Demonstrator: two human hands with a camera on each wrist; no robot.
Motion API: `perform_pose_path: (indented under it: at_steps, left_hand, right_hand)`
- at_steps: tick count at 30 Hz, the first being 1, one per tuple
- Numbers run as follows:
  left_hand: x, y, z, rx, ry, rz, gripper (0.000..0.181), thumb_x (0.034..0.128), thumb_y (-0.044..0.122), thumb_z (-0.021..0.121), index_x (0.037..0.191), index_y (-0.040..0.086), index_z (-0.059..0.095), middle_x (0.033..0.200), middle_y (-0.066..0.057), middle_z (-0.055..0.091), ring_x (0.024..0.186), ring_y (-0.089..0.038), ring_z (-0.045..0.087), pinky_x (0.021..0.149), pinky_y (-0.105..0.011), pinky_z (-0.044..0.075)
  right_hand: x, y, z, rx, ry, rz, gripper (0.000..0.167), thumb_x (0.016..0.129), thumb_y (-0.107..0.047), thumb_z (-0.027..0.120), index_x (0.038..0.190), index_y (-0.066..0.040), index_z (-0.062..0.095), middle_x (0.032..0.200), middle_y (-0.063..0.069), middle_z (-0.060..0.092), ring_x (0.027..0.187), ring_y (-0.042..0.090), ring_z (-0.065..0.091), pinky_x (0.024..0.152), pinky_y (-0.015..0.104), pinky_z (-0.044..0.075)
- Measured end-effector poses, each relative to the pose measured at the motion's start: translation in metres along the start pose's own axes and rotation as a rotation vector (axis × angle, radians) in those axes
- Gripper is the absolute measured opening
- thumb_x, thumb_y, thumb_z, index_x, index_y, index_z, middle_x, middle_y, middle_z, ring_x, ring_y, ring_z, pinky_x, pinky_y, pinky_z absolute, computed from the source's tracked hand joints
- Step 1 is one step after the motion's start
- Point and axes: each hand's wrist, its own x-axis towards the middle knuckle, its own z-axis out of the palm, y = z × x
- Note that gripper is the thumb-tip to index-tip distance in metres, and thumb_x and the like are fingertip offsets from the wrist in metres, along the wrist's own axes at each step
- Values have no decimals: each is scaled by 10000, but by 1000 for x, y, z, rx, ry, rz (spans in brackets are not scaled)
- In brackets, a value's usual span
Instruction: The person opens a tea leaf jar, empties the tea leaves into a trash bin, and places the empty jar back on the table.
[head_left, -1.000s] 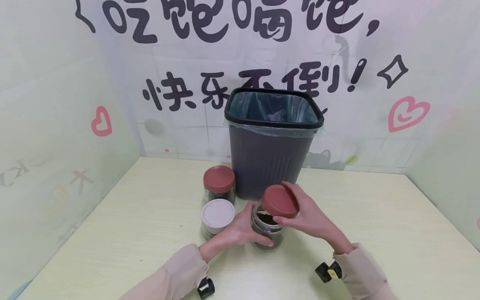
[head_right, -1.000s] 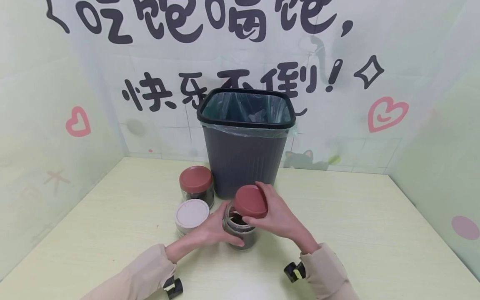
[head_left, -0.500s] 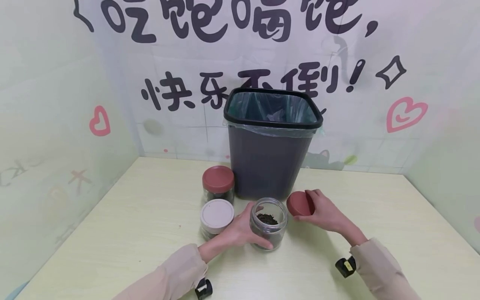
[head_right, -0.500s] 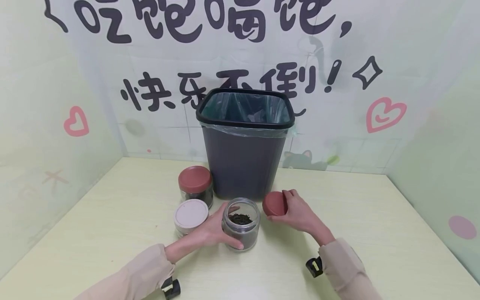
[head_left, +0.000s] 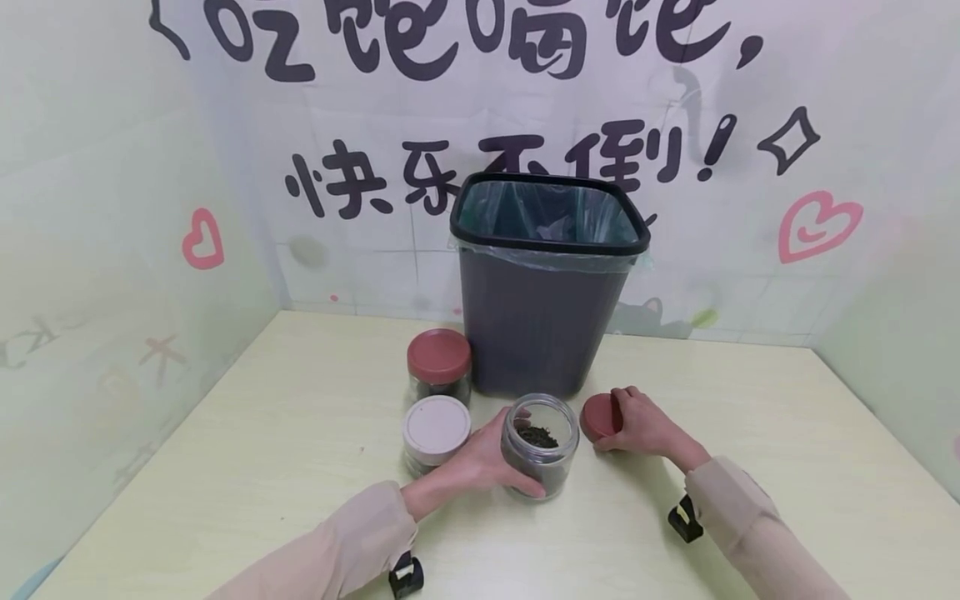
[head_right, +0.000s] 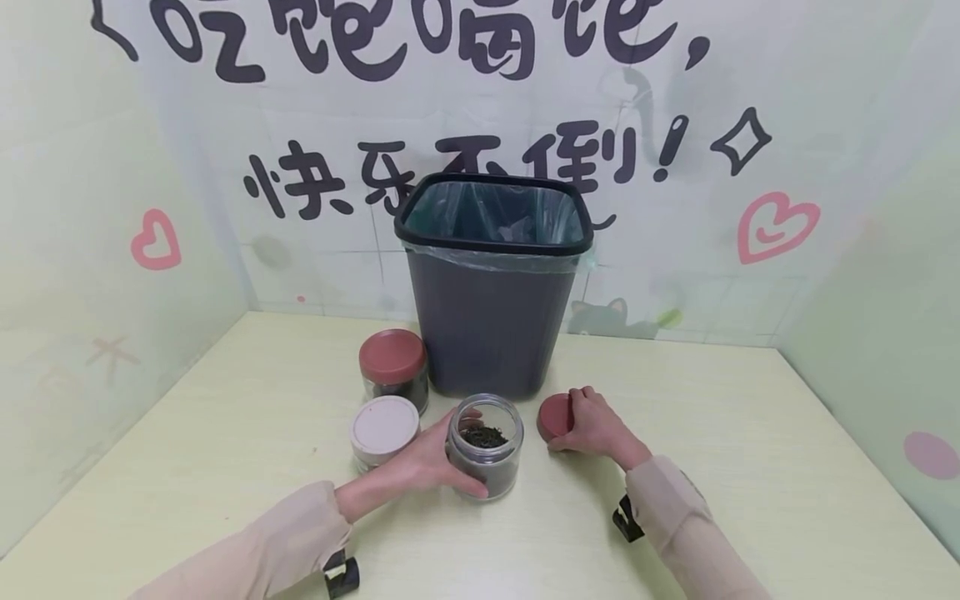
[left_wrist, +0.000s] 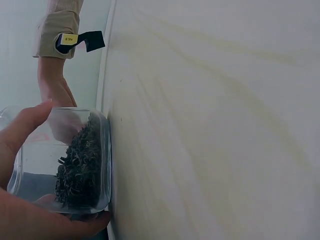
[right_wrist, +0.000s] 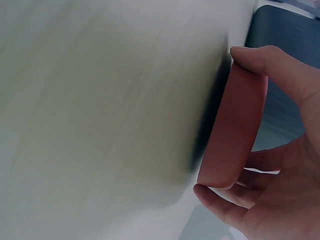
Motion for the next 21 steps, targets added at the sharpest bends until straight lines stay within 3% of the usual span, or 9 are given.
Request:
perform_pose_path:
  at_steps: [8, 14, 21]
  left_hand:
    - [1, -2, 4, 6, 31, 0, 924, 482, 190, 869, 1257, 37, 388, 1194, -86, 519, 1099, -225, 484, 937, -402, 352]
    - [2, 0, 6, -3, 58, 14, 950, 483, 188, 869, 1282, 60, 373, 1151, -74, 544, 1075, -217, 502, 923, -395, 367]
    - [4, 6, 8, 25, 107, -29, 933, 474, 232, 871, 1267, 96, 398, 1164, -69, 547, 1087, -232, 496, 905, -396, 387]
  right_hand:
    - [3, 4, 6, 6, 19, 11, 825, 584, -302, 797, 1119, 202, 420, 923, 221, 511, 823, 309, 510, 729, 415, 463]
    - [3, 4, 4, 50, 14, 47, 878, 648, -346, 763, 1200, 201, 355, 1028, 308, 481, 888, 356, 519, 776, 447, 461]
    - [-1, 1, -12, 81, 98, 18, 613, 798, -197, 632, 1191, 197, 377, 1075, 362, 484, 970, 435, 509, 823, 496, 428]
